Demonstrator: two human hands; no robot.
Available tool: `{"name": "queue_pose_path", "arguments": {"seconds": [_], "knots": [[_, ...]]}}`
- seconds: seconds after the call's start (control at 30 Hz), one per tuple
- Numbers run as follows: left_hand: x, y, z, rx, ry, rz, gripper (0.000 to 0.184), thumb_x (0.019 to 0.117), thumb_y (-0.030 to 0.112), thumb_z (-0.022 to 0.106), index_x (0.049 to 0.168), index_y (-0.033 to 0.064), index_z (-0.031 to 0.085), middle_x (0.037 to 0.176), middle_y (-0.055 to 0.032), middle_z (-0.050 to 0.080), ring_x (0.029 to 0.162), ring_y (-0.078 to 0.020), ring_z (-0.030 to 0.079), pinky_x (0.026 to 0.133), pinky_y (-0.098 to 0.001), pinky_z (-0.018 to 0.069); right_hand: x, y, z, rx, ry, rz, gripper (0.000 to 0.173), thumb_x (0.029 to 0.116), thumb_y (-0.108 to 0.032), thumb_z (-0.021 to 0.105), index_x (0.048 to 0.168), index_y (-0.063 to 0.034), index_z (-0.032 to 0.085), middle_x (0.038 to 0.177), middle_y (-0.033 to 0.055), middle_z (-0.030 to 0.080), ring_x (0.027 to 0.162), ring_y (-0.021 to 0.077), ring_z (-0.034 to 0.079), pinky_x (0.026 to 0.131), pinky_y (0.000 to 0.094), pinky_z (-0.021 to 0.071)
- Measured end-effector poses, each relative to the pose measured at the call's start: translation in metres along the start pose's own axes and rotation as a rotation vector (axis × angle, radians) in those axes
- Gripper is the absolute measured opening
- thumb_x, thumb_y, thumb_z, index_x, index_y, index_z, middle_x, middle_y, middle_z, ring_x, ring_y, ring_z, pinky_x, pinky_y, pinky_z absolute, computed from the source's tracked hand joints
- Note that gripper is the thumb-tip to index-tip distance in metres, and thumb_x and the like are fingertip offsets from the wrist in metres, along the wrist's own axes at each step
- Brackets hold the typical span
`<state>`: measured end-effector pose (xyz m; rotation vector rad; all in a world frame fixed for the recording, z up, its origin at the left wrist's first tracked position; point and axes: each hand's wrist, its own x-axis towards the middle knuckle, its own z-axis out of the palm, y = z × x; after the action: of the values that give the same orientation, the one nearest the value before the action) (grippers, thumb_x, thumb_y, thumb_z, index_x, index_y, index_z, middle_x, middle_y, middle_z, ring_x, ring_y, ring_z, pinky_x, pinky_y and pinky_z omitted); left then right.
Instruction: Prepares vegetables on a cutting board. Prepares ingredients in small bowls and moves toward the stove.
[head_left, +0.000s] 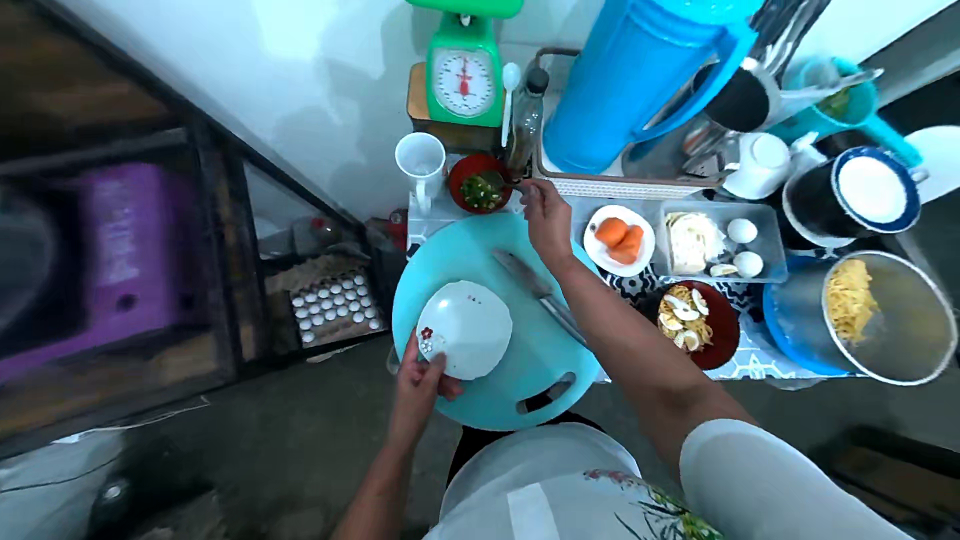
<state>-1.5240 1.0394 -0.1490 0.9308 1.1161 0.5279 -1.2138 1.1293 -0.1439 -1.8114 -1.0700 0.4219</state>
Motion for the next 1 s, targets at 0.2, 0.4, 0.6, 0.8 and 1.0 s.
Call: {"name": "queue_pose_path", "arguments": {"seconds": [0.2, 0.4, 0.6, 0.8, 1.0], "knots": [[0.041, 0.047, -0.024, 0.841, -0.003, -0.008, 0.07, 0.1045, 0.035, 0.059, 0.161, 0.0083, 0.029, 0.082, -0.0172, 0.069, 0.065, -0.0276, 0.067, 0.066, -0.0489, 0.0586, -0.014, -0.003, -0.005, 0.021, 0.155, -0.07, 0.031, 0.1103, -0.015, 0.042, 0.124, 0.0033, 0.064, 0.096, 0.0122, 0.071, 0.079, 0.0132, 0.069, 0.075, 0.0309, 0.0584], [0.122, 0.104, 0.011, 0.586, -0.045, 0.196, 0.051, 0.1107, 0.023, 0.045, 0.157, 0.0037, 0.034, 0.1, -0.0178, 0.072, 0.081, -0.0244, 0.072, 0.077, -0.0443, 0.0618, -0.027, 0.0, 0.011, -0.02, 0.074, -0.261, 0.026, 0.1061, -0.006, 0.049, 0.122, 0.0039, 0.067, 0.106, 0.0158, 0.071, 0.087, 0.0171, 0.069, 0.08, 0.0316, 0.0595], [0.199, 0.105, 0.077, 0.291, -0.134, 0.109, 0.06, 0.1126, 0.022, 0.039, 0.163, 0.0083, 0.008, 0.11, -0.0208, 0.069, 0.077, -0.0223, 0.074, 0.074, -0.038, 0.0633, -0.053, 0.005, 0.017, 0.044, 0.057, -0.07, 0.031, 0.1108, -0.014, 0.041, 0.127, -0.0002, 0.062, 0.1, 0.0111, 0.068, 0.077, 0.0132, 0.065, 0.071, 0.0285, 0.0569], [0.193, 0.108, 0.093, 0.377, -0.043, 0.156, 0.062, 0.1118, 0.016, 0.04, 0.163, 0.0055, 0.008, 0.103, -0.0197, 0.07, 0.076, -0.0213, 0.075, 0.074, -0.0367, 0.0639, -0.053, -0.009, 0.02, 0.603, 0.178, 0.486, 0.034, 0.1141, -0.023, 0.031, 0.129, -0.0036, 0.055, 0.09, 0.0022, 0.068, 0.072, 0.0081, 0.066, 0.07, 0.0261, 0.0576], [0.197, 0.108, 0.085, 0.338, -0.054, 0.095, 0.062, 0.1115, 0.018, 0.043, 0.163, 0.0082, 0.011, 0.099, -0.0172, 0.072, 0.07, -0.0196, 0.075, 0.07, -0.0354, 0.0645, -0.037, -0.011, 0.019, 0.65, 0.228, 0.505, 0.03, 0.1138, -0.018, 0.033, 0.126, -0.002, 0.055, 0.088, 0.0021, 0.068, 0.071, 0.0079, 0.066, 0.07, 0.0251, 0.0582]]}}
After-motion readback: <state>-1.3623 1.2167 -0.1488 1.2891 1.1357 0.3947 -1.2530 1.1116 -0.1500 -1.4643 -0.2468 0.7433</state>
